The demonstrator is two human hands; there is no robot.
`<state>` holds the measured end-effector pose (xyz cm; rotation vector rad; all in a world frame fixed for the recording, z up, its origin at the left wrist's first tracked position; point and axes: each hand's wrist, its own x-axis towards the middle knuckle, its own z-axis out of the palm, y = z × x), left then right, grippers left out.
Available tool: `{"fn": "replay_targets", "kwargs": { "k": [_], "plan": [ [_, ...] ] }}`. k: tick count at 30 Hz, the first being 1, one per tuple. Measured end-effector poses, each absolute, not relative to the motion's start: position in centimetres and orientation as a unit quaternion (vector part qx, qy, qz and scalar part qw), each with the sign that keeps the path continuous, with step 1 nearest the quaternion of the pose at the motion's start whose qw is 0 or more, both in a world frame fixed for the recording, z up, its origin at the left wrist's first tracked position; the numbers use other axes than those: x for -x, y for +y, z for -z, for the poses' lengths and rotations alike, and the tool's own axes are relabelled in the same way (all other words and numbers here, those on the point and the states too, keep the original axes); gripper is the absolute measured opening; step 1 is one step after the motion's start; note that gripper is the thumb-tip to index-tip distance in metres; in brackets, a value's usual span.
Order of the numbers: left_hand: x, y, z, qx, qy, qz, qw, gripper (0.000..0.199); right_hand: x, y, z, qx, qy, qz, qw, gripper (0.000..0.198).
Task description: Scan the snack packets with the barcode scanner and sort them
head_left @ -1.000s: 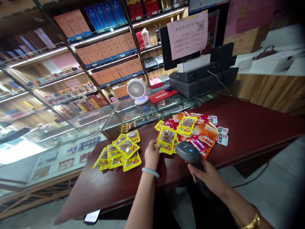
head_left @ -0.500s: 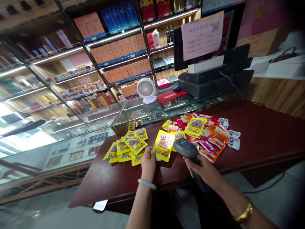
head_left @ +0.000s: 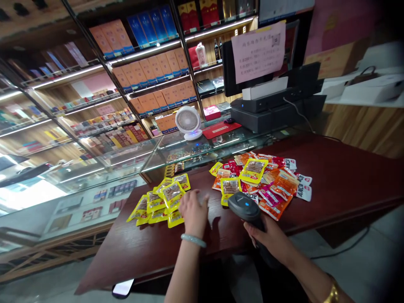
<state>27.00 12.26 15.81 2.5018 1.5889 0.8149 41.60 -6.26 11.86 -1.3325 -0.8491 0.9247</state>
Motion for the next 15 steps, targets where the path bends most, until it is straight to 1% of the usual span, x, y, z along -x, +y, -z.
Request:
{"fn": "replay_targets", "kwargs": {
  "k": [4,7,11,15],
  "plan": [
    [-32.4,10.8,-14.8,-0.861,0.488,-0.136,0.036,0.052,-42.3,-7.3,-11.6,0.596,-0.345,-0.396,0.607,0.042],
    [-34.7,11.2,-14.7,-0.869,0.485,-0.085,0.056,0.05,-42.7,-7.9,-11.3,0.611,-0.332,-0.377,0.611,0.042],
    [-35.4,12.0,-14.6,-0.859,0.494,-0.066,0.122,0.037,-43.2,-8.3,-10.9,0.614,-0.33,-0.37,0.614,0.04],
    [-33.9,12.2,-13.5,-0.834,0.499,-0.12,0.202,0.025,-43.4,-8.3,-11.0,0.603,-0.323,-0.38,0.622,0.041]
  ]
}}
